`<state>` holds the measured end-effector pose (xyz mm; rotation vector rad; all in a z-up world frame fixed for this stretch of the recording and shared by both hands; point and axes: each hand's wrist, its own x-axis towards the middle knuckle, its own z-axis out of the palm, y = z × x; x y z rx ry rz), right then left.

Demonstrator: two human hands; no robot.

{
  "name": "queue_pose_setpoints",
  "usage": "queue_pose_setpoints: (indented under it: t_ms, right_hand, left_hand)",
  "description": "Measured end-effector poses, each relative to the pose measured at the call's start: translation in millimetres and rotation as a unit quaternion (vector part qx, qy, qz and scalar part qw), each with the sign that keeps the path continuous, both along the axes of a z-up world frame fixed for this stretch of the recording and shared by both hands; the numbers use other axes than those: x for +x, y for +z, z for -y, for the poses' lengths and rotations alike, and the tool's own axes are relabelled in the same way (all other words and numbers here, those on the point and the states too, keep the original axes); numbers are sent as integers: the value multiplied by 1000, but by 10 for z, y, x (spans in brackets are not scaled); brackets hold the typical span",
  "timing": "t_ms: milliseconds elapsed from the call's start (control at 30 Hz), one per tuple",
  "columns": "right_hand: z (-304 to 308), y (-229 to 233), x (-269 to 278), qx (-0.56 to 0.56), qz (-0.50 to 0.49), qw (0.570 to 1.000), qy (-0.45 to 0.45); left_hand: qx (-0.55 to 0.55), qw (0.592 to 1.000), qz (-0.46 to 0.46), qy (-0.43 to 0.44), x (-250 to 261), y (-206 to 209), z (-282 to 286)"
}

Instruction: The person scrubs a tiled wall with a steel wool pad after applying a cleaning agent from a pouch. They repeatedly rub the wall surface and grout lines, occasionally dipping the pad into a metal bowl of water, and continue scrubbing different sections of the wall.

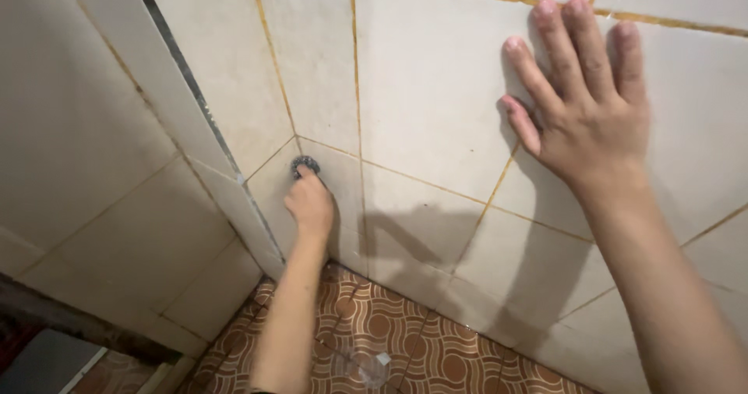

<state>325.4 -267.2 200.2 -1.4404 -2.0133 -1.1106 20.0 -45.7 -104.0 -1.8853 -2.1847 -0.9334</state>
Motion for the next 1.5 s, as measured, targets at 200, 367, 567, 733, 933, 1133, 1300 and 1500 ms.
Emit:
queue_pose_setpoints:
  t_ms: [200,367,567,733,933,1133,1300,1500]
  right_hand:
    - [2,5,30,-19,-28,999,24]
    - [12,1,17,-4,-3,1000,12]
    - [23,8,-12,-38,-53,998,16]
    - [-7,22,11,-8,-15,1000,10]
    - [-43,-10,45,52,60,996,-37]
    - [-6,-38,47,-11,-33,999,13]
    - [-6,-11,1,-1,-14,1000,-4]
    - [-31,-46,25,-8,-20,1000,-4]
  left_hand:
    - [332,921,-204,20,-293,1700,-307]
    - [156,918,-349,101,-422,2933,-531]
    - [-22,848,-529,10,-227,804,-326]
    - [8,807,-590,11,-192,-720,-177]
    - [213,805,-545,95,-472,912,-520]
    - [308,862,-387,106,-472,2826,-438]
    - [246,870,-423,54,-264,1882,-487]
    - [97,893,-434,-73,-217,-320,-292]
